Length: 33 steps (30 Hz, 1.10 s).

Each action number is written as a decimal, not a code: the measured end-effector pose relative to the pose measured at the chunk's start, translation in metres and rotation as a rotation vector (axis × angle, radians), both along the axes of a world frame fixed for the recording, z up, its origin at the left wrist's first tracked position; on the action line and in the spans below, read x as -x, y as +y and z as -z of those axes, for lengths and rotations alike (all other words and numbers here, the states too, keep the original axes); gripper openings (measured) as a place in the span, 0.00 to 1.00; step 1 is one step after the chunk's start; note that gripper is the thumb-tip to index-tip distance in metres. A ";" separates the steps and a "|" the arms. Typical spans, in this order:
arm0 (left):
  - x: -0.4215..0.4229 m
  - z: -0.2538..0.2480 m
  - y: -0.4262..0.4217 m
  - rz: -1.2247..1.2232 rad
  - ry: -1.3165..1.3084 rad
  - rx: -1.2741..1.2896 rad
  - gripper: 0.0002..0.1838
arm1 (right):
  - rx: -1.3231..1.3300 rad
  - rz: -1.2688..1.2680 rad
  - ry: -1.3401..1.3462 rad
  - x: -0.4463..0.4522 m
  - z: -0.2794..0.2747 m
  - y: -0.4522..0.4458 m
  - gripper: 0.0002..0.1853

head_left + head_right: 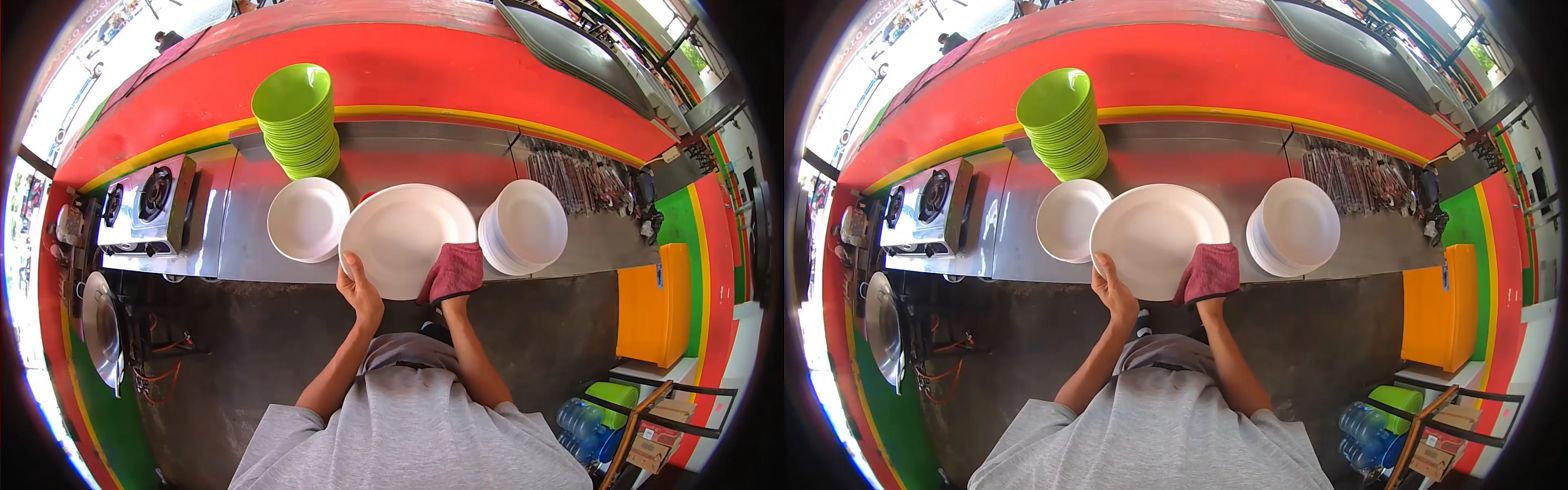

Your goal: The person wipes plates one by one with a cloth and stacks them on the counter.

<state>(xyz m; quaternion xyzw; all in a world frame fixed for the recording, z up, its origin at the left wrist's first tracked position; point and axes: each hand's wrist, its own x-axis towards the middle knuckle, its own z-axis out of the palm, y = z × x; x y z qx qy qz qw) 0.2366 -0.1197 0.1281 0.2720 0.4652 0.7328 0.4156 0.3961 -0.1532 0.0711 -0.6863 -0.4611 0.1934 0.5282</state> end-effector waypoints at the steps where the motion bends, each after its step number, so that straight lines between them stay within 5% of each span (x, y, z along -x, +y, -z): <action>1: -0.005 0.000 0.002 0.017 0.034 -0.007 0.19 | -0.002 -0.020 -0.046 -0.012 -0.008 0.001 0.18; 7: 0.012 -0.039 0.030 0.594 0.561 0.012 0.17 | 0.123 -0.439 -0.624 -0.103 -0.093 0.039 0.14; 10: -0.006 -0.095 0.038 0.812 0.826 -0.092 0.19 | -0.257 -0.493 -0.466 -0.114 -0.095 0.044 0.11; 13: -0.022 -0.092 0.045 0.901 0.884 0.025 0.15 | -0.040 -0.619 -0.337 -0.130 -0.085 0.047 0.14; 19: -0.042 -0.068 0.032 0.634 0.713 0.052 0.13 | -0.134 -0.559 -0.176 -0.140 -0.077 0.045 0.14; 21: -0.046 -0.059 0.026 0.549 0.634 0.108 0.15 | -0.045 -0.548 -0.604 -0.145 -0.076 0.044 0.14; 23: -0.051 -0.045 0.020 0.437 0.534 0.137 0.17 | 0.003 -0.501 -0.744 -0.147 -0.066 0.042 0.14; 25: -0.057 -0.027 0.017 0.334 0.409 0.128 0.19 | 0.007 -0.437 -0.593 -0.145 -0.039 0.037 0.12; 26: -0.061 -0.016 0.016 0.278 0.337 0.133 0.20 | -0.198 -0.376 -0.422 -0.142 -0.029 0.030 0.09; 30: -0.084 0.004 -0.002 0.122 0.124 0.214 0.22 | -0.025 -0.244 -0.107 -0.125 -0.018 0.013 0.09; 33: -0.110 0.009 -0.016 -0.035 0.023 0.218 0.24 | -0.074 -0.209 -0.217 -0.124 0.003 0.010 0.09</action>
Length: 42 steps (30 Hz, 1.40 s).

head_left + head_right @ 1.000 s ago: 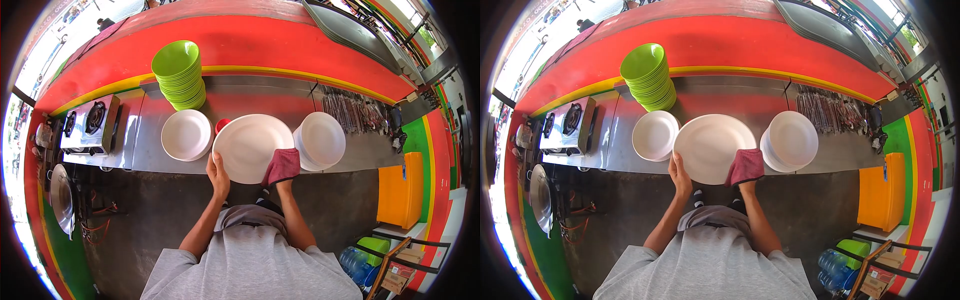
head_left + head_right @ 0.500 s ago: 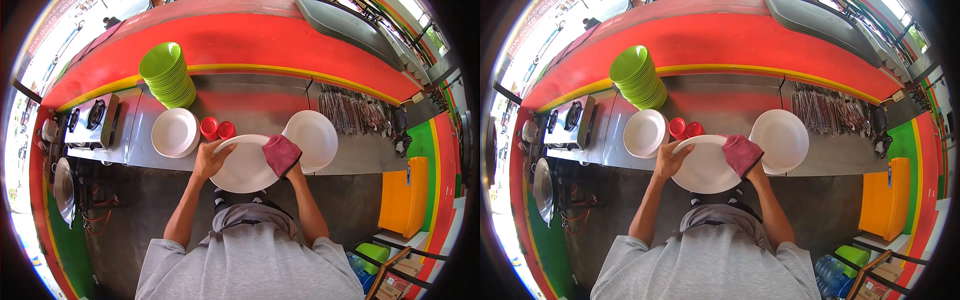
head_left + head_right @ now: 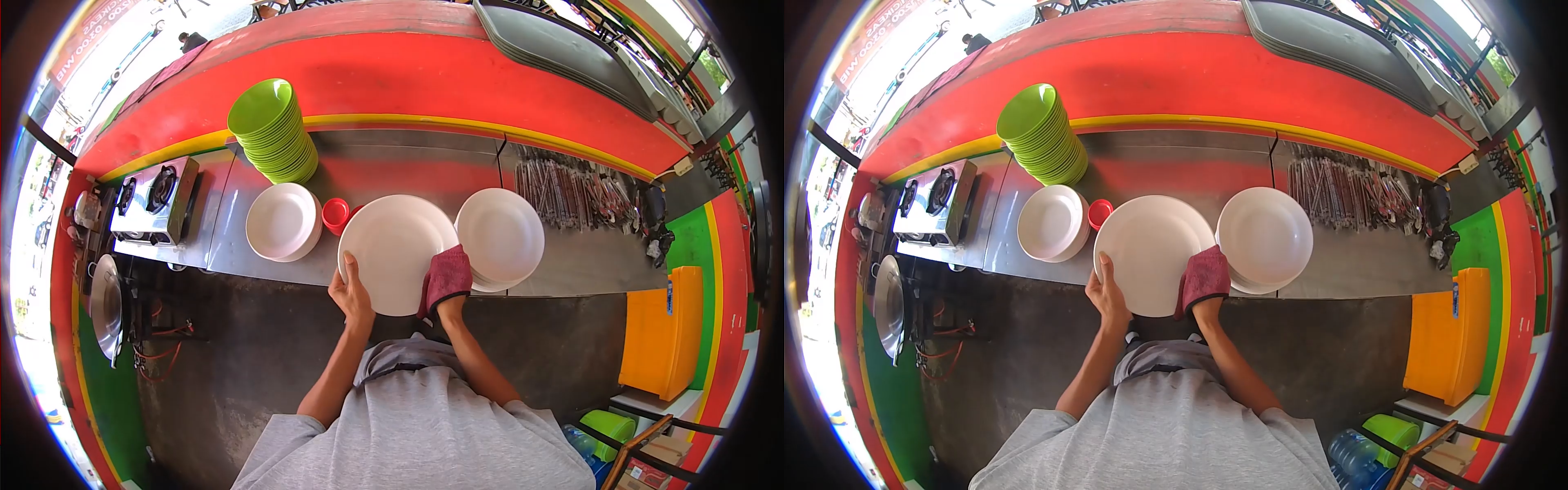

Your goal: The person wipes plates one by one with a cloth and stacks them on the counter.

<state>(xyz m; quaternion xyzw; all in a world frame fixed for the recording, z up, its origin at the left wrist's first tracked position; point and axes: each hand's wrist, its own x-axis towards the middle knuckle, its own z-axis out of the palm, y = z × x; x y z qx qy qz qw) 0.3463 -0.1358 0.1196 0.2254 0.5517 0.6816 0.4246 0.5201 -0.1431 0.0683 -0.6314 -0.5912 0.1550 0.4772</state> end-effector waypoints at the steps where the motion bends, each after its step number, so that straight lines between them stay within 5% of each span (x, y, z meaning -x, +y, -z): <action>1: -0.006 0.003 -0.005 -0.030 -0.032 0.004 0.24 | -0.011 0.012 -0.020 0.001 0.000 -0.002 0.09; 5: -0.010 0.019 -0.007 -0.053 -0.116 0.019 0.25 | 0.117 0.011 0.094 0.002 -0.014 0.001 0.11; 8: 0.012 0.027 -0.006 0.064 -0.134 0.084 0.24 | 0.090 -0.031 0.108 -0.007 -0.033 -0.001 0.21; 15: 0.064 -0.026 -0.013 0.609 -0.330 0.379 0.25 | 0.012 -0.127 0.135 -0.020 -0.061 0.009 0.12; 18: 0.062 -0.038 -0.020 0.675 -0.370 0.439 0.25 | 0.015 -0.098 0.323 -0.016 -0.063 0.012 0.09; 21: 0.055 -0.017 -0.027 0.686 -0.099 0.235 0.32 | -0.003 -0.026 0.710 -0.008 -0.069 0.023 0.06; 25: 0.039 -0.024 -0.024 0.517 -0.108 -0.003 0.43 | -0.066 -0.122 0.314 -0.014 -0.079 0.028 0.06; 26: 0.039 -0.016 -0.027 0.430 -0.043 0.057 0.42 | -0.051 -0.065 0.421 -0.009 -0.068 0.030 0.07; 28: 0.047 0.024 -0.034 0.254 0.085 0.173 0.42 | -0.075 -0.039 0.460 -0.009 -0.050 0.031 0.11; 29: 0.051 0.055 -0.028 0.232 0.282 -0.051 0.40 | -0.113 -0.074 0.393 -0.012 -0.042 0.029 0.15; 32: 0.037 0.001 -0.026 0.180 0.427 -0.006 0.38 | -0.068 -0.138 -0.244 -0.020 -0.048 0.028 0.20; 36: 0.041 -0.025 -0.009 0.284 0.435 0.082 0.38 | 0.234 -0.349 -0.649 -0.018 -0.103 0.034 0.17; 39: 0.052 -0.051 0.002 0.500 0.585 0.208 0.35 | -0.096 -0.452 -0.782 -0.014 -0.118 0.037 0.10; 42: 0.037 -0.081 0.006 0.661 0.770 0.223 0.32 | -0.351 -0.493 -0.578 -0.003 -0.114 0.039 0.08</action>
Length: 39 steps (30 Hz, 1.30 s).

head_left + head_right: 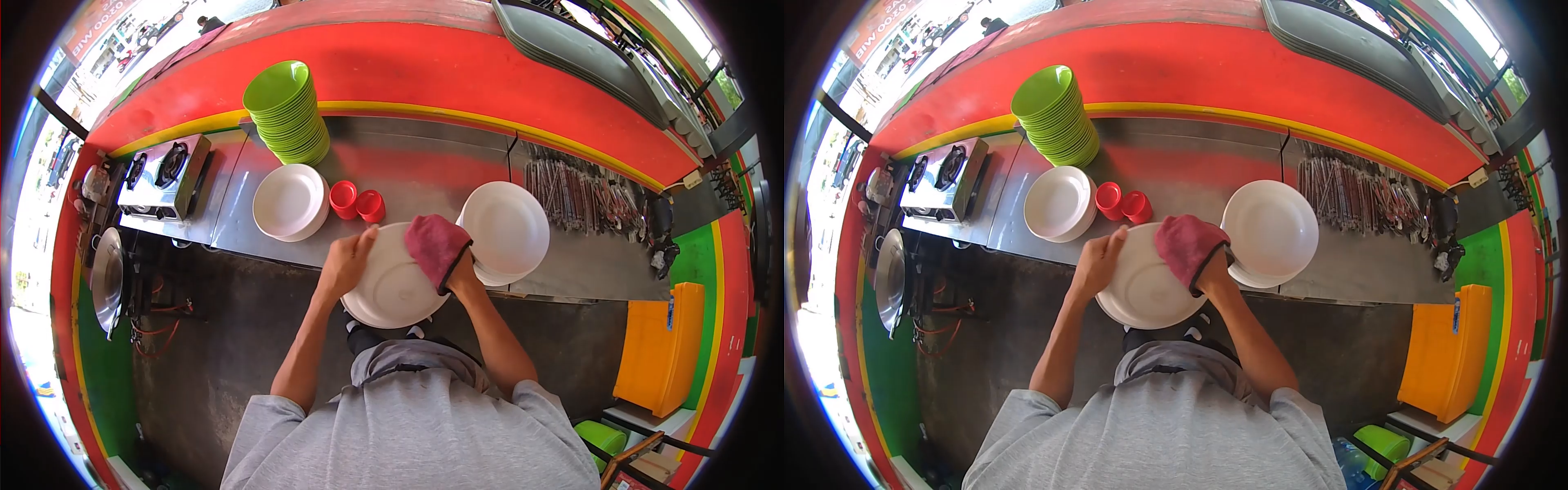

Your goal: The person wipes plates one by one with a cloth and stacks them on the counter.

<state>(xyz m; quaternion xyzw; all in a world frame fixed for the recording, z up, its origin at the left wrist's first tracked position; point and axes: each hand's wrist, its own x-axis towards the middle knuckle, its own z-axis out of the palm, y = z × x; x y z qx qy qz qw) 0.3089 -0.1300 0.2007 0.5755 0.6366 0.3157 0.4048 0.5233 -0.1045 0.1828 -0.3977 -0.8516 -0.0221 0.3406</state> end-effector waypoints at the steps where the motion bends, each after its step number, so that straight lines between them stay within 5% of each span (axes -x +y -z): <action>1: -0.005 0.001 0.002 0.044 0.037 -0.041 0.29 | 0.051 -0.003 0.002 0.006 -0.002 0.000 0.08; 4: -0.020 0.002 0.005 0.133 -0.021 -0.221 0.27 | 0.142 -0.021 -0.013 0.016 -0.014 -0.002 0.06; 9: -0.018 -0.001 0.004 0.050 -0.041 -0.156 0.29 | 0.170 -0.044 0.030 0.007 -0.023 0.001 0.07; 12: -0.012 0.009 0.002 -0.072 -0.130 -0.139 0.31 | 0.126 0.044 -0.164 0.000 -0.018 0.011 0.07; 27: -0.018 0.045 -0.007 -0.728 -0.657 -0.212 0.33 | 0.096 0.478 0.487 0.004 0.070 -0.008 0.14; 31: -0.039 0.049 -0.011 -0.916 -0.806 -0.238 0.33 | 0.412 0.553 0.681 0.016 0.059 -0.021 0.12; 37: -0.044 0.067 -0.019 -0.946 -0.803 -0.193 0.33 | 0.487 0.370 1.009 0.008 0.105 -0.017 0.16; 39: -0.016 0.086 -0.018 -0.733 -0.725 -0.098 0.32 | 0.544 0.329 1.094 -0.005 0.111 -0.008 0.17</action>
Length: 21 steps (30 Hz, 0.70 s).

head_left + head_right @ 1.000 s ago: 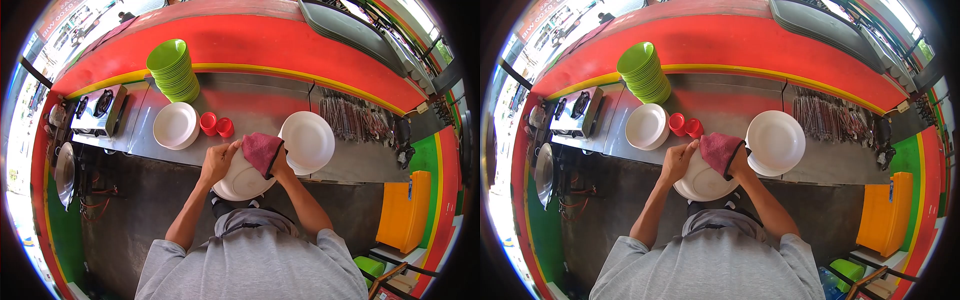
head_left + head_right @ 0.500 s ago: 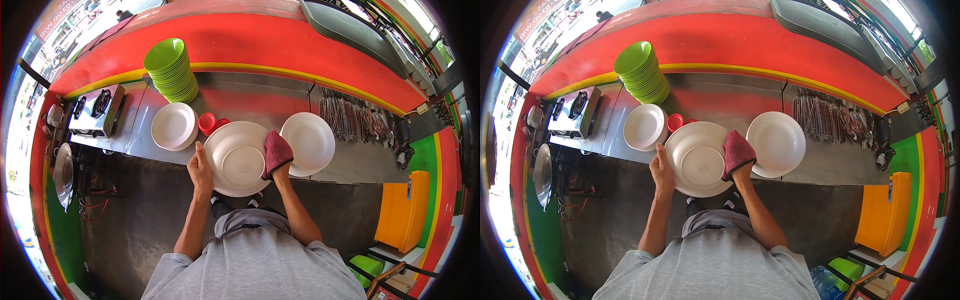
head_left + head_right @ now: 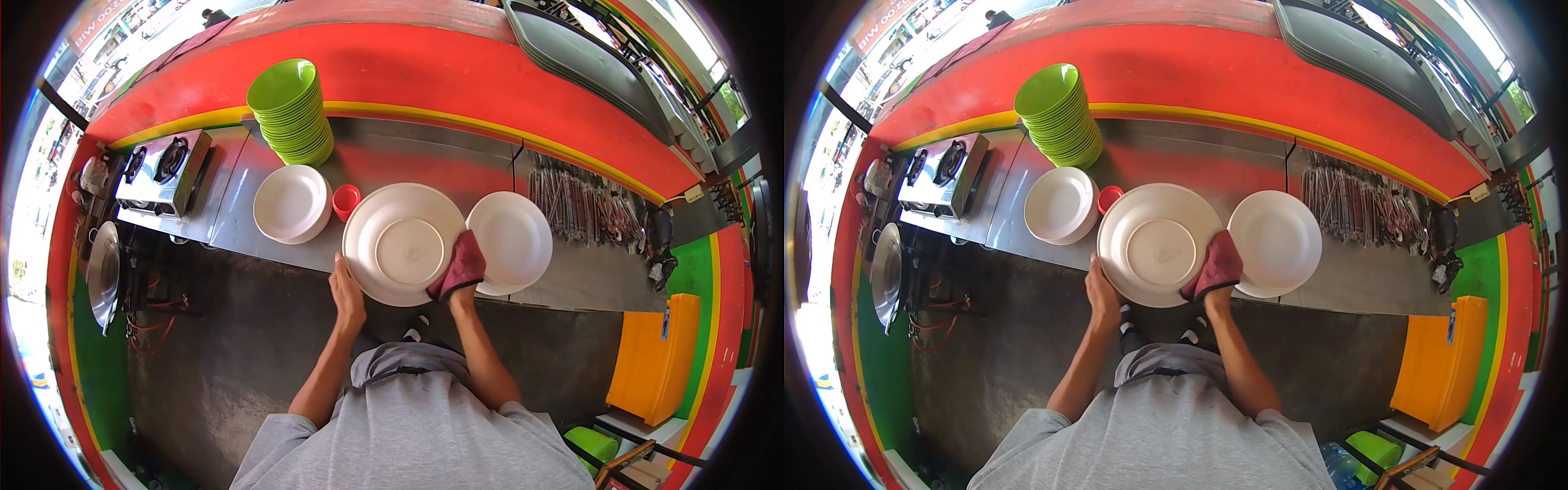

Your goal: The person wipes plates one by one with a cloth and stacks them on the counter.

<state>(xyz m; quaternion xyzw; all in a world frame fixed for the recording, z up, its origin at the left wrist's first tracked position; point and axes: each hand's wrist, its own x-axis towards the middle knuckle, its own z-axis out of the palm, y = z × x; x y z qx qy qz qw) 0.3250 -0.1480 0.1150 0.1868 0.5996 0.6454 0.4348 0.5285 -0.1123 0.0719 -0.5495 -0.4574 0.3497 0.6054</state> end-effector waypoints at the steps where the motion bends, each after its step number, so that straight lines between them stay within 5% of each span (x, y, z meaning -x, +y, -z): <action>1: 0.018 0.006 0.001 0.121 0.034 0.019 0.31 | 0.004 -0.043 -0.095 -0.008 -0.015 0.002 0.17; 3: 0.045 -0.017 0.009 0.284 -0.039 -0.028 0.32 | -0.004 -0.124 -0.284 -0.024 -0.046 0.006 0.19; 5: 0.054 -0.052 0.019 0.459 0.072 -0.068 0.32 | -0.317 -0.300 -0.703 -0.040 -0.051 0.019 0.19; 7: 0.055 -0.069 0.030 0.650 0.253 -0.086 0.30 | -0.115 -0.508 -0.880 -0.029 -0.102 0.023 0.18; 8: 0.053 -0.074 0.033 0.746 0.344 -0.094 0.29 | -0.238 -0.523 -0.858 -0.028 -0.096 0.026 0.17; 11: 0.039 -0.086 0.037 0.846 0.672 -0.043 0.25 | -0.272 -0.528 -0.742 -0.020 -0.097 0.032 0.16; 13: 0.028 -0.094 0.033 0.702 0.583 -0.080 0.25 | -0.221 -0.471 -0.739 -0.011 -0.109 0.033 0.14; 16: 0.029 -0.081 0.030 0.643 0.556 -0.102 0.26 | -0.273 -0.452 -1.218 -0.007 -0.122 0.041 0.11; 21: 0.022 -0.067 0.023 0.436 0.356 -0.133 0.27 | -0.079 -0.184 -0.667 -0.011 -0.075 0.032 0.15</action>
